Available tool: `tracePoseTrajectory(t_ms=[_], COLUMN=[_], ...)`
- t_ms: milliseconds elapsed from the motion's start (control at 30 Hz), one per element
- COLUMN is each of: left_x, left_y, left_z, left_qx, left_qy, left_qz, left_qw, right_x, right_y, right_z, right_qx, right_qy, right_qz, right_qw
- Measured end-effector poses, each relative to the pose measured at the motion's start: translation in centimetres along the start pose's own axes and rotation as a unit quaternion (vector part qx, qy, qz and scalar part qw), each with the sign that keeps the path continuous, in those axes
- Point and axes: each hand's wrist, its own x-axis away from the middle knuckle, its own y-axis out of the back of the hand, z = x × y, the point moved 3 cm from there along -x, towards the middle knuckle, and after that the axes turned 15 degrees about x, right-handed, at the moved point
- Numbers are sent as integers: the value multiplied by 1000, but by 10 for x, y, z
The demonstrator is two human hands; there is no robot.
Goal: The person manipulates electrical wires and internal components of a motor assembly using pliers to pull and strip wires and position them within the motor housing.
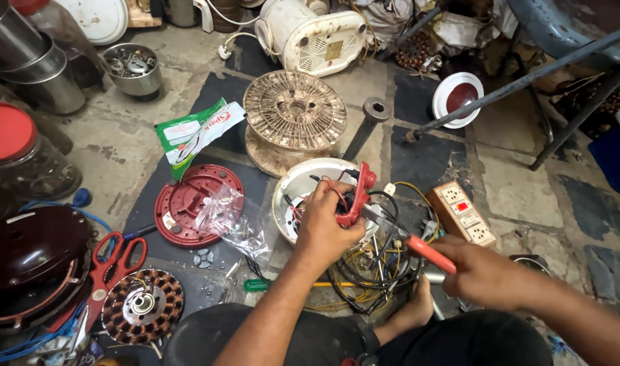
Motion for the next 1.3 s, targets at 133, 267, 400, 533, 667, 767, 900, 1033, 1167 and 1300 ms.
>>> tracePoseTrajectory(t_ms=[133,267,400,533,667,767,900,1033,1167,1300], left_x=[1,0,-1,1,1,0,1,-1,-1,-2], left_y=[-2,-1,0,-1,-1,-1,-2,-1,-1,0], left_z=[2,2,3,4,3,4,6,9,11,10], left_qx=[-5,6,5,-8,-11,-8,-11,5,9,28], left_qy=[-1,14,24,13,8,18,21,18,12,23], left_qz=[-5,-1,1,-1,0,-1,2,-4,-5,1], left_qw=[1000,1000,1000,1000,1000,1000,1000,1000,1000,999], right_x=[15,24,23,12,3,10,21,22,23,26], right_y=[-1,21,24,12,8,6,13,19,21,27], right_z=[23,54,59,35,8,21,46,59,65,71], right_qx=[375,404,418,344,-16,154,378,403,440,441], right_qy=[-6,-8,-57,-46,-89,-16,-40,-41,-49,-67], right_qz=[-220,-258,-192,-112,43,-70,-221,-248,-244,-197], right_qw=[901,877,886,931,995,985,898,880,863,873])
